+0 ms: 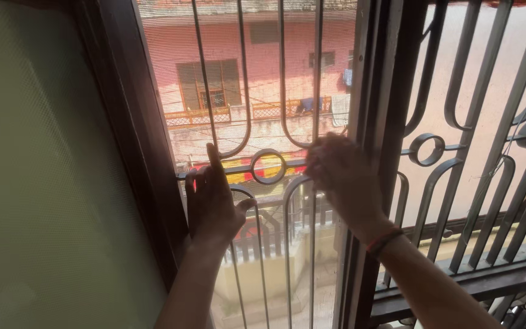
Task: The person wipes a window screen and metal grille with a cloth, moving the cloth across the surface in repeated strokes. The person cleans the vertical bars and the mesh area of the window.
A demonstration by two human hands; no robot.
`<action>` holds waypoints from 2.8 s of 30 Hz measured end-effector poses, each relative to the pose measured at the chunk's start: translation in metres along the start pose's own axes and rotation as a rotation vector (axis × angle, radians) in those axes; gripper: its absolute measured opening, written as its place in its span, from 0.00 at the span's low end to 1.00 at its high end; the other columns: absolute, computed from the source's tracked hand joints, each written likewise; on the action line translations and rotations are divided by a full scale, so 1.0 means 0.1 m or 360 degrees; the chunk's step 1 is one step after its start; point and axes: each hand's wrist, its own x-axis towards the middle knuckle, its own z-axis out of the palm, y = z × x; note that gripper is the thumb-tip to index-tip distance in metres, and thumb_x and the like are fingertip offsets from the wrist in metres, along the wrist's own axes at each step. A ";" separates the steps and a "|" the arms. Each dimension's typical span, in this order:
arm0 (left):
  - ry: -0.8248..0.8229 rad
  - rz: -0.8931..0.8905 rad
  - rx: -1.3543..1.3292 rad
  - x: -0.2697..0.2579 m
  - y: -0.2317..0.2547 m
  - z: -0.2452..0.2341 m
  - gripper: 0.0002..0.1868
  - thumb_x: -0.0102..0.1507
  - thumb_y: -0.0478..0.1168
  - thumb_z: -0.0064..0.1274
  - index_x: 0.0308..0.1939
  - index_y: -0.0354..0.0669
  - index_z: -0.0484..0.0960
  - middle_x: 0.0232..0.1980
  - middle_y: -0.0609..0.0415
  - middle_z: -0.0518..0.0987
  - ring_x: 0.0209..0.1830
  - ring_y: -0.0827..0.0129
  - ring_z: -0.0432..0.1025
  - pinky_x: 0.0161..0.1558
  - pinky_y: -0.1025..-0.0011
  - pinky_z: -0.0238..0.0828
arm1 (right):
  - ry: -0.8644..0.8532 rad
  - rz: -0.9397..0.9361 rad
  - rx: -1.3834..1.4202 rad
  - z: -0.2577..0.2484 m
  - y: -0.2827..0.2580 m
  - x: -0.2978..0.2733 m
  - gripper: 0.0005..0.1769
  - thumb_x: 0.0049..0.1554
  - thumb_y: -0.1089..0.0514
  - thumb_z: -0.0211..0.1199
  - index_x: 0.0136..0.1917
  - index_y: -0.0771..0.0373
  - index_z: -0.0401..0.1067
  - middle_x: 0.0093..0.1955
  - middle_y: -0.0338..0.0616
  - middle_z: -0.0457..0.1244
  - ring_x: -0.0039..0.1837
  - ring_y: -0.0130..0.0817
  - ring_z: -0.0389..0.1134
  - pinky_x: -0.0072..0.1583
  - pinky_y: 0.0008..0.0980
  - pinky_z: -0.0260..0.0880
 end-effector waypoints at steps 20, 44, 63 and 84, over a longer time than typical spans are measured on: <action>0.0076 0.0058 -0.0026 -0.02 -0.01 0.01 0.76 0.46 0.55 0.75 0.77 0.34 0.31 0.61 0.40 0.73 0.63 0.52 0.67 0.69 0.48 0.49 | -0.0619 0.0566 0.0116 0.22 -0.40 0.25 0.19 0.69 0.41 0.50 0.54 0.56 0.72 0.48 0.47 0.68 0.44 0.41 0.74 0.38 0.39 0.77; 0.0010 -0.0019 -0.0043 -0.02 0.00 0.00 0.76 0.46 0.55 0.76 0.78 0.39 0.29 0.62 0.42 0.72 0.65 0.53 0.65 0.70 0.49 0.47 | -0.0907 0.0223 -0.0162 0.20 -0.24 0.23 0.18 0.57 0.45 0.66 0.54 0.58 0.75 0.55 0.47 0.67 0.55 0.47 0.73 0.45 0.40 0.78; -0.0006 -0.0003 -0.0037 -0.02 0.02 0.00 0.77 0.47 0.56 0.74 0.77 0.39 0.25 0.66 0.42 0.69 0.70 0.53 0.61 0.73 0.49 0.43 | -0.0720 0.0253 -0.0043 0.12 -0.12 0.06 0.21 0.63 0.36 0.62 0.60 0.51 0.70 0.51 0.48 0.69 0.50 0.45 0.75 0.41 0.37 0.79; -0.0046 -0.0012 0.0002 -0.02 -0.02 0.01 0.76 0.46 0.56 0.74 0.78 0.35 0.30 0.62 0.39 0.72 0.64 0.53 0.66 0.71 0.50 0.46 | 0.0335 0.0459 0.0030 -0.23 0.63 -0.44 0.05 0.64 0.57 0.71 0.51 0.51 0.75 0.64 0.32 0.66 0.71 0.34 0.66 0.69 0.37 0.75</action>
